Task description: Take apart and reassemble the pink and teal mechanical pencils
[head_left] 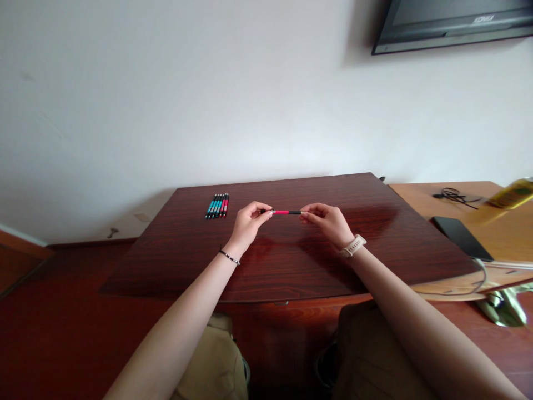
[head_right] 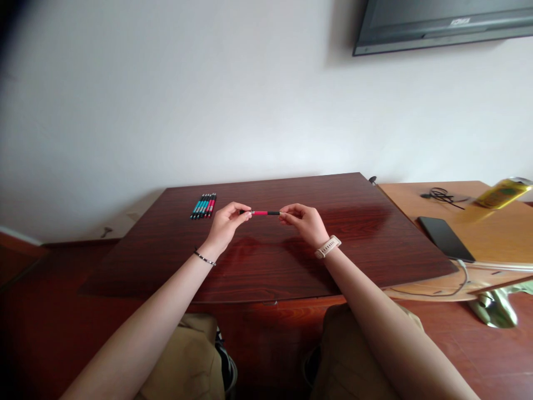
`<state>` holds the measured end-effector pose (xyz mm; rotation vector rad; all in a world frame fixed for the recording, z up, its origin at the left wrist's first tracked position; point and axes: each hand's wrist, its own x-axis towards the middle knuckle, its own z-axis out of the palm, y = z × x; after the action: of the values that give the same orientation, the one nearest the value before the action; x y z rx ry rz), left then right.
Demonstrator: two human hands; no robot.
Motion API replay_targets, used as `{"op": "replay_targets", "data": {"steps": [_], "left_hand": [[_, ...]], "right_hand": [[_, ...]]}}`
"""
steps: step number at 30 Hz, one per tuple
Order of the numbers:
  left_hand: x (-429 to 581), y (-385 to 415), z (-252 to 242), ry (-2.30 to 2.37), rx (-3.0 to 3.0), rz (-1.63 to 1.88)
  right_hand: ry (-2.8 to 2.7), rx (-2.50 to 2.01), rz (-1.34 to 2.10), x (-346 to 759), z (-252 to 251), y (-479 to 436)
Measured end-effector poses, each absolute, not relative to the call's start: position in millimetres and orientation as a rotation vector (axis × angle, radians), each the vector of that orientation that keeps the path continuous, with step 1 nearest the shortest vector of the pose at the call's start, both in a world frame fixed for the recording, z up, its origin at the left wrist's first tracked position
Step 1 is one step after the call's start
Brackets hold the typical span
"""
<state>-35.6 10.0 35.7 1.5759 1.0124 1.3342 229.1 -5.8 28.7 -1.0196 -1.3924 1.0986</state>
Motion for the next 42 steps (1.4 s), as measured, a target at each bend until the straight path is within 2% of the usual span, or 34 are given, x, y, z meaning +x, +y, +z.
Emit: {"op": "replay_targets", "data": {"steps": [16,22,27,34,37,42], "left_hand": [[1,-16,24,0.806,1.582,0.911],[8,-22,24,0.769,1.580,0.897],[0,-17,22,0.850,1.565,0.883],[-7,-14,22,0.911,1.576,0.894],[-10,-11,23,0.939,1.585,0.902],[-16,0,18,0.985,1.592,0.934]], "right_hand": [[-1.243,-0.831,1.374,213,25,-15],[-1.300,-0.856,1.409,205,28,-21],[-1.239,-0.992,1.176,230,31,5],[-1.475,-1.673,0.384,339,19,68],[-1.515,-1.911,0.298,368,7,77],[-1.540,-2.030,0.228,377,-6,81]]}}
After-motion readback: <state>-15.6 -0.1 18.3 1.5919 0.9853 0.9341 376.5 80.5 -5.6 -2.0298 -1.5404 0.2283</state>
